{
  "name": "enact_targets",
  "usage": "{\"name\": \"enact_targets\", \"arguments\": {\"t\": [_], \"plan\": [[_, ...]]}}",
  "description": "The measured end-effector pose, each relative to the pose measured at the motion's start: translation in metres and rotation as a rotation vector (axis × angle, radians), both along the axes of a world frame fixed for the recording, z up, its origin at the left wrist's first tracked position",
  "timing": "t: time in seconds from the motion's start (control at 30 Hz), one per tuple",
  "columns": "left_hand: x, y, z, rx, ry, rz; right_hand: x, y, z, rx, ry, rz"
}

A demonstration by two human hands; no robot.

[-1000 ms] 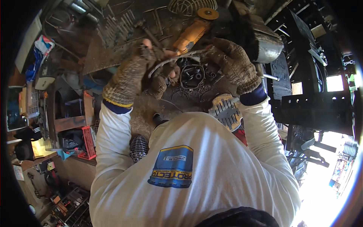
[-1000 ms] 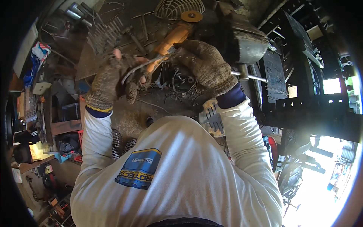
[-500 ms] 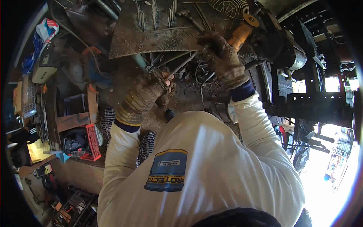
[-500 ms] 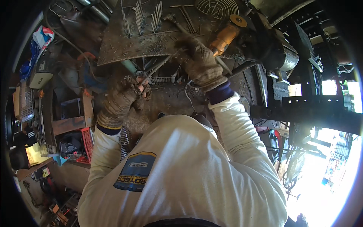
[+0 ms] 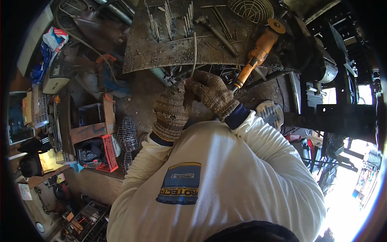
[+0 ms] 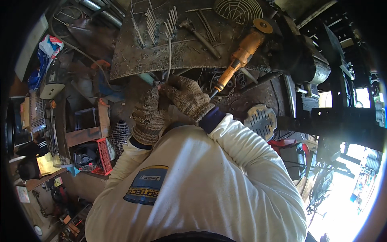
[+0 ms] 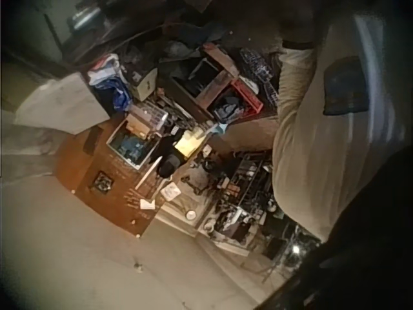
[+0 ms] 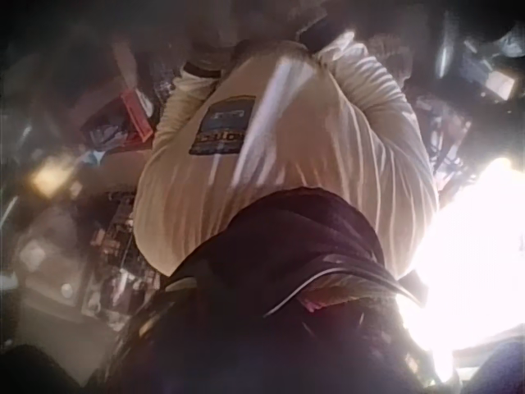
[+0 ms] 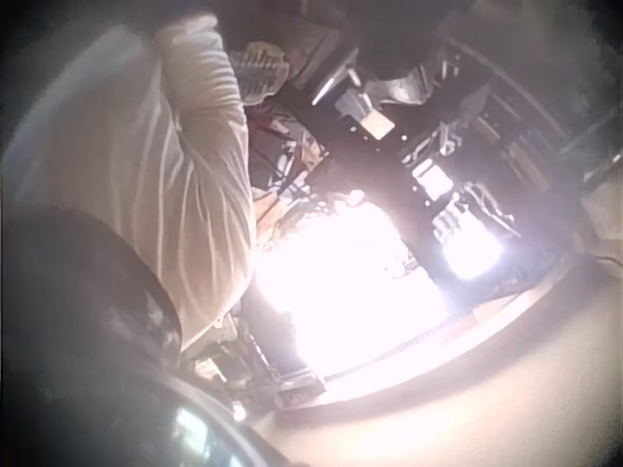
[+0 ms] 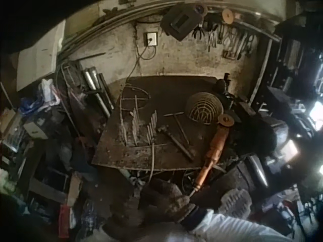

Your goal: The person uses a welding tool to fuse several metal rods onto a larger metal plate, holding the rods in place and striking an arc to weld them together on a workbench.

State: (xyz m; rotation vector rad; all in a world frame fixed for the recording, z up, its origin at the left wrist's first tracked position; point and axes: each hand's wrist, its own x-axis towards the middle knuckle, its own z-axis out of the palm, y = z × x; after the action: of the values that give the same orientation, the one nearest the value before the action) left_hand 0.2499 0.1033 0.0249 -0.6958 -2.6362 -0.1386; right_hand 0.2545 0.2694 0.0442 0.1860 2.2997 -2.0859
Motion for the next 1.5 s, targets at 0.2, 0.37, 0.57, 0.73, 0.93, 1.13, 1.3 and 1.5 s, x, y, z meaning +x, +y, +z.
{"name": "enact_targets", "arguments": {"t": [0.2, 0.37, 0.57, 0.73, 0.93, 1.13, 1.3, 1.5], "plan": [[-0.029, -0.011, 0.004, 0.039, -0.115, -0.092, -0.029, 0.006, -0.022, 0.318, 0.151, 0.105], [-0.097, -0.051, 0.044, 0.284, -0.153, -0.396, -0.063, 0.007, -0.021, 0.020, -0.232, 0.088], [-0.205, -0.129, 0.019, 0.598, -0.564, -0.245, -0.104, -0.019, -0.031, 0.131, -0.187, 0.091], [-0.258, -0.139, 0.013, 0.439, -0.636, -0.270, -0.118, -0.026, -0.036, -0.126, -0.480, -0.077], [-0.294, -0.129, 0.007, 0.410, -0.531, -0.457, -0.131, -0.033, -0.050, 0.213, -0.329, -0.002], [-0.304, -0.120, 0.006, 0.351, -0.592, -0.463, -0.137, -0.037, -0.021, 0.445, -0.274, -0.013], [-0.313, -0.122, 0.004, 0.272, -0.649, -0.483, -0.145, -0.041, -0.012, 0.573, -0.239, -0.009], [-0.314, -0.110, 0.010, 0.218, -0.616, -0.573, -0.166, -0.051, -0.015, 1.080, 0.097, -0.107]]}}
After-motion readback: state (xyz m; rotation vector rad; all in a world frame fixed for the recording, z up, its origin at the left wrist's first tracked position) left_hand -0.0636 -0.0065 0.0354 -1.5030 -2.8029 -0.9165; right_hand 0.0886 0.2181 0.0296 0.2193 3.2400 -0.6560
